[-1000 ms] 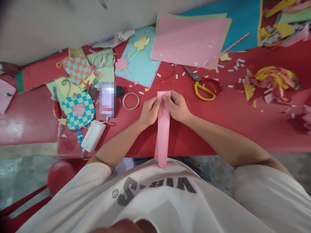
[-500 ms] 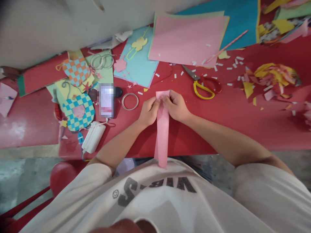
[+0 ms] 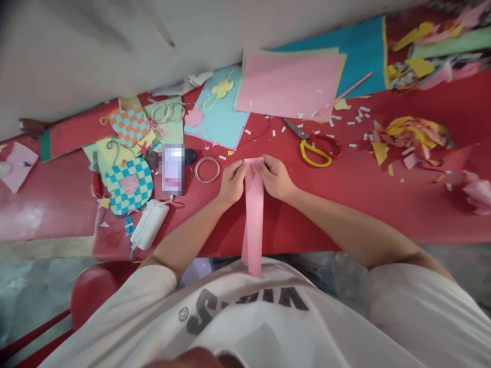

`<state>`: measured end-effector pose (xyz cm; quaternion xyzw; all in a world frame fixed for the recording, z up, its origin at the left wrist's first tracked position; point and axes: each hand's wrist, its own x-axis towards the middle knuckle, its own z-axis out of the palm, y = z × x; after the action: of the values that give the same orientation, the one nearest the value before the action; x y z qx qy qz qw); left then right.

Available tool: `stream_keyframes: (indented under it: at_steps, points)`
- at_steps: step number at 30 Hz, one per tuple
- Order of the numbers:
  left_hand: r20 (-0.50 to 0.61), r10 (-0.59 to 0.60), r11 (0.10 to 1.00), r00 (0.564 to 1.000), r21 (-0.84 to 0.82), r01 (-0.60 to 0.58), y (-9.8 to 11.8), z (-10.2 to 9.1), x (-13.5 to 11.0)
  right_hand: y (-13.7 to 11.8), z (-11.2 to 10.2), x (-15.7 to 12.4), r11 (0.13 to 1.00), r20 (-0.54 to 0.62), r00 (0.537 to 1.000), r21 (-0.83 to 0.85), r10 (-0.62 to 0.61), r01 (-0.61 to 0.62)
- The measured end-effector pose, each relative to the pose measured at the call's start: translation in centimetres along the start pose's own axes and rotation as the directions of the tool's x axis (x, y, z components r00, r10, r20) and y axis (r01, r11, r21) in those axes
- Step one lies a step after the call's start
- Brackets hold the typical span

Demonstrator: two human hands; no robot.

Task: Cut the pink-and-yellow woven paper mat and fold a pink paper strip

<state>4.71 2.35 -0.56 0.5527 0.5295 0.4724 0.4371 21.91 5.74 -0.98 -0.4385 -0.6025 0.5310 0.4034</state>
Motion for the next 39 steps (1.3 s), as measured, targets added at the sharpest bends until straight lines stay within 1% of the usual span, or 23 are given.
stream_keyframes:
  at_steps: [3,9,16,20,22,24,26,29,31,33,34,36,39]
  points:
    - [-0.031,0.005,1.0,0.999,-0.011,-0.005,-0.1,-0.2,0.2,-0.1,0.0,0.1,1.0,0.013,1.0,0.006,0.0,0.0]
    - [-0.083,-0.001,1.0,0.997,-0.022,-0.001,0.2,-0.5,0.5,-0.4,0.0,0.2,1.0,-0.004,1.0,0.011,0.014,-0.014]
    - [-0.182,-0.021,1.0,0.983,-0.007,0.02,0.5,-0.4,0.7,0.1,0.1,0.4,1.0,0.031,0.999,0.007,-0.006,0.006]
    - [-0.205,-0.015,1.0,0.979,0.0,0.015,0.2,-0.5,0.6,0.0,0.1,0.3,1.0,0.028,1.0,-0.022,0.012,-0.011]
    - [-0.209,-0.019,1.0,0.978,-0.003,0.019,0.0,-0.6,0.8,-0.3,0.1,0.2,0.999,0.042,0.999,-0.04,0.002,0.0]
    - [-0.187,-0.028,1.0,0.982,-0.008,0.027,0.0,-0.8,0.9,-0.6,0.0,0.1,0.995,0.031,0.999,-0.094,-0.04,0.043]
    - [-0.127,-0.041,0.999,0.991,-0.008,0.04,0.0,-1.0,1.0,-0.8,-0.1,0.0,0.984,-0.022,0.996,-0.157,-0.085,0.081]
    - [-0.026,-0.062,0.998,0.998,0.01,0.062,0.2,-1.3,1.1,-0.8,-0.3,0.3,0.98,-0.093,0.992,-0.185,-0.087,0.068]
    - [-0.015,-0.072,0.997,0.997,0.024,0.072,0.3,-1.3,1.0,-0.7,-0.4,0.4,0.986,-0.071,0.996,-0.16,-0.058,0.046]
    - [-0.04,-0.066,0.997,0.997,0.046,0.067,0.4,-1.3,0.9,-0.7,-0.5,0.4,0.99,-0.029,0.999,-0.134,-0.044,0.039]
    - [-0.044,-0.059,0.997,0.997,0.057,0.061,0.5,-1.3,0.9,-0.7,-0.5,0.3,0.99,-0.026,0.998,-0.132,-0.049,0.045]
    - [0.0,-0.055,0.996,0.998,0.077,0.055,0.7,-1.2,0.7,-0.8,-0.5,0.3,0.986,-0.082,0.993,-0.153,-0.084,0.07]
    - [0.118,-0.079,0.994,0.99,0.09,0.069,0.9,-1.1,0.4,-0.5,-0.7,0.5,0.98,-0.196,0.972,-0.18,-0.126,0.091]
